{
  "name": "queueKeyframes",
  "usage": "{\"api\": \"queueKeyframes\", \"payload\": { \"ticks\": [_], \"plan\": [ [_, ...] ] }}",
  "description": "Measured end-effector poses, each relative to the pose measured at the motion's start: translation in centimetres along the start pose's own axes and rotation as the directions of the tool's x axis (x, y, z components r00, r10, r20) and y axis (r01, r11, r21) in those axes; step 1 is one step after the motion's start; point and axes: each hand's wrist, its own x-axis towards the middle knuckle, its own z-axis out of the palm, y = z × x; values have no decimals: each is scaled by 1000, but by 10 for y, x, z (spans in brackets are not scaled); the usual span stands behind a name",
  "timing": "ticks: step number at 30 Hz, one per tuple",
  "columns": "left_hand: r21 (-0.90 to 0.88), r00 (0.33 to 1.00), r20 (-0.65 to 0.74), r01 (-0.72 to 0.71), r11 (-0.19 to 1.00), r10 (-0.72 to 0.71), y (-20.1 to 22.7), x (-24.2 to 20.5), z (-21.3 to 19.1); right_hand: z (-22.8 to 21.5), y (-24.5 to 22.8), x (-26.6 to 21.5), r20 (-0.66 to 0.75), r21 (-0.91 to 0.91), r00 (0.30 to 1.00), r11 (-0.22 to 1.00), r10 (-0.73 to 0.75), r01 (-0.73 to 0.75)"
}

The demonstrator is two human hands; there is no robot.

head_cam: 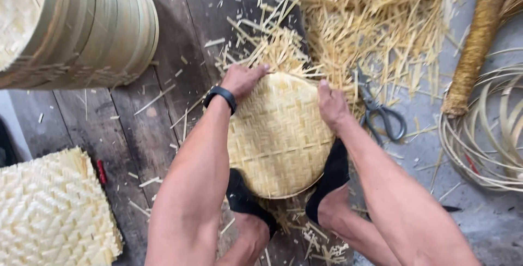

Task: Assembling the woven base of a bamboo steamer by inserting a bamboo ring and trimming excess material with scissors.

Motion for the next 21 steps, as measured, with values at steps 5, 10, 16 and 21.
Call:
{"api": "queueKeyframes", "payload": {
  "ticks": [5, 10, 16, 21],
  "plan": [
    [69, 833, -412, -375, 925, 368, -23, -22, 11, -14, -12, -12, 14, 18, 1000, 1000, 24, -24],
    [475, 569, -636, -243, 846, 521, -95, -36, 11, -7, 0, -10, 3, -19, 1000, 1000, 0, 0],
    [-47, 890, -417, -224, 973, 185, -95, -40, -6, 1, -4, -22, -33, -113, 999, 994, 2, -6],
    [-560, 777, -626, -393, 730, -62, -107, -43, 3, -38, -13, -44, -380, -440, 674, 765, -633, 470]
  ]
}}
